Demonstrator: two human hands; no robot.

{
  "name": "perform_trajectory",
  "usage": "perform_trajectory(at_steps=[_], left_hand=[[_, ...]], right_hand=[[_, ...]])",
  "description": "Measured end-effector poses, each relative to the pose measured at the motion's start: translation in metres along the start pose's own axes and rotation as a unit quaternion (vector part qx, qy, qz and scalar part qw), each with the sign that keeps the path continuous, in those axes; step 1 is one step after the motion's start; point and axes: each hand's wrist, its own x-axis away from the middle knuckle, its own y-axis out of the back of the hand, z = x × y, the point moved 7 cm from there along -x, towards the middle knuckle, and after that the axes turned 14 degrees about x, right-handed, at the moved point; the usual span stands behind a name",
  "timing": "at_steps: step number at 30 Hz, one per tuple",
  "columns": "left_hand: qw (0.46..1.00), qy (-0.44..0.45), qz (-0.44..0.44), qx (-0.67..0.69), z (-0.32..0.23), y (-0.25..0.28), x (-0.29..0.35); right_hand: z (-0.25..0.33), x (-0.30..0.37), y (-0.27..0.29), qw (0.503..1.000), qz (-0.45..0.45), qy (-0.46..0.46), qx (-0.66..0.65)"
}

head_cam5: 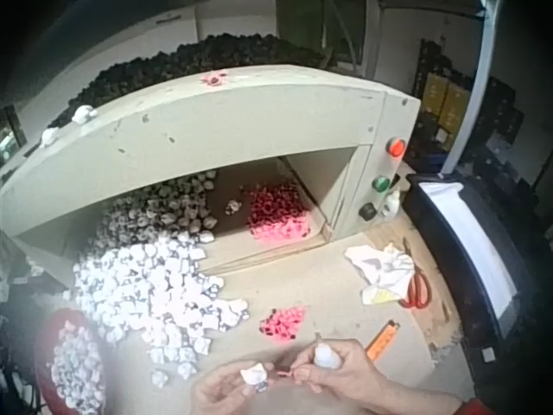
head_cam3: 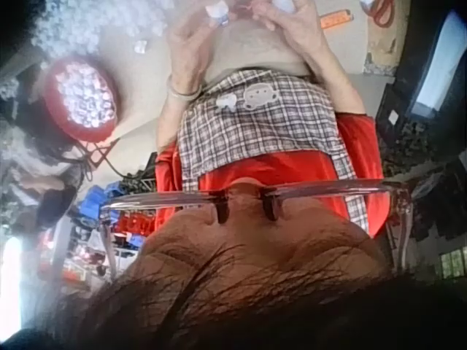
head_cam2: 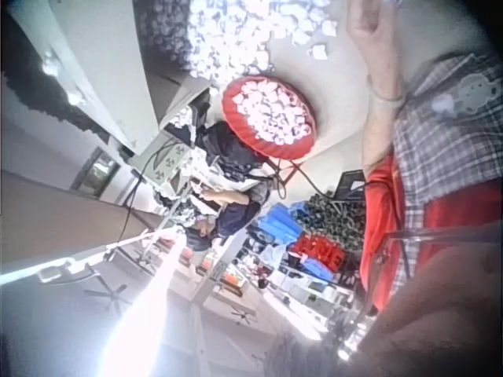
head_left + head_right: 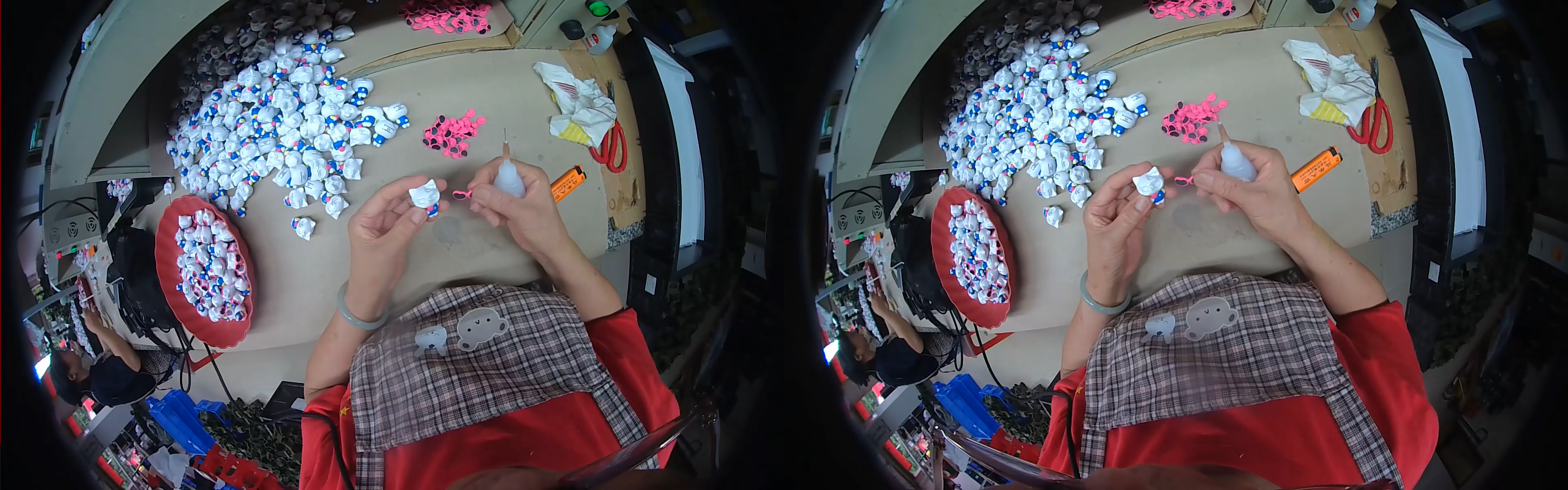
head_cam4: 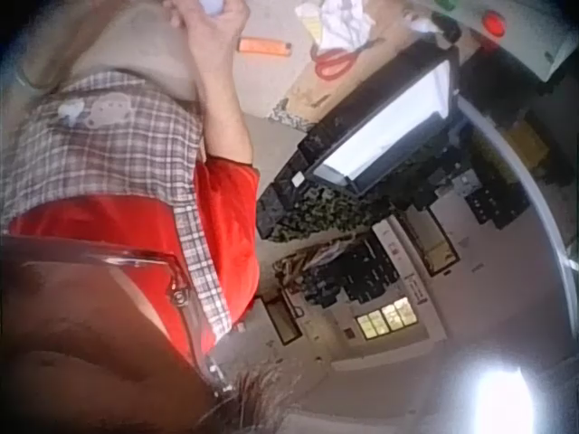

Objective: The person applies glue to small figurine pieces using a squeeze bottle and attaches small decorative accessories to each figurine by hand.

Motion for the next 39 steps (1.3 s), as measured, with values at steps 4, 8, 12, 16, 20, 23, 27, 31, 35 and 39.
perform_trajectory(at_steps=[4,8,12,16,20,23,27,31,35,39], left_hand=[[0.997,-0.037,-0.006,-0.063,0.001,0.0,0.0],[0.996,-0.025,-0.007,-0.081,0.006,0.003,-0.001],[0.997,-0.014,-0.008,-0.08,0.008,0.004,-0.001],[0.996,-0.006,-0.004,-0.089,0.008,0.002,-0.001],[0.996,-0.006,0.0,-0.085,0.008,0.0,0.0],[0.995,-0.019,0.009,-0.097,0.007,-0.002,0.0],[0.985,-0.044,0.011,-0.166,0.001,-0.007,0.001],[0.984,-0.078,0.017,-0.162,0.003,-0.008,0.0],[0.98,-0.084,0.004,-0.179,0.002,-0.01,0.001],[0.965,-0.103,0.043,-0.237,0.0,-0.015,0.004]], right_hand=[[-0.002,0.002,-0.009,1.0,0.02,-0.02,-0.011],[-0.004,0.002,-0.016,0.999,0.025,-0.016,0.023],[-0.003,0.0,-0.017,0.999,0.018,-0.004,0.04],[-0.005,0.0,-0.015,0.999,0.011,0.001,0.051],[-0.003,0.001,-0.014,0.997,-0.004,0.001,0.074],[-0.004,0.002,-0.013,0.995,-0.029,0.006,0.092],[0.0,0.007,-0.012,0.988,-0.078,0.015,0.135],[0.0,0.012,-0.017,0.981,-0.109,0.027,0.161],[0.005,0.017,-0.016,0.948,-0.157,0.108,0.254],[0.008,0.021,-0.014,0.913,-0.187,0.172,0.318]])
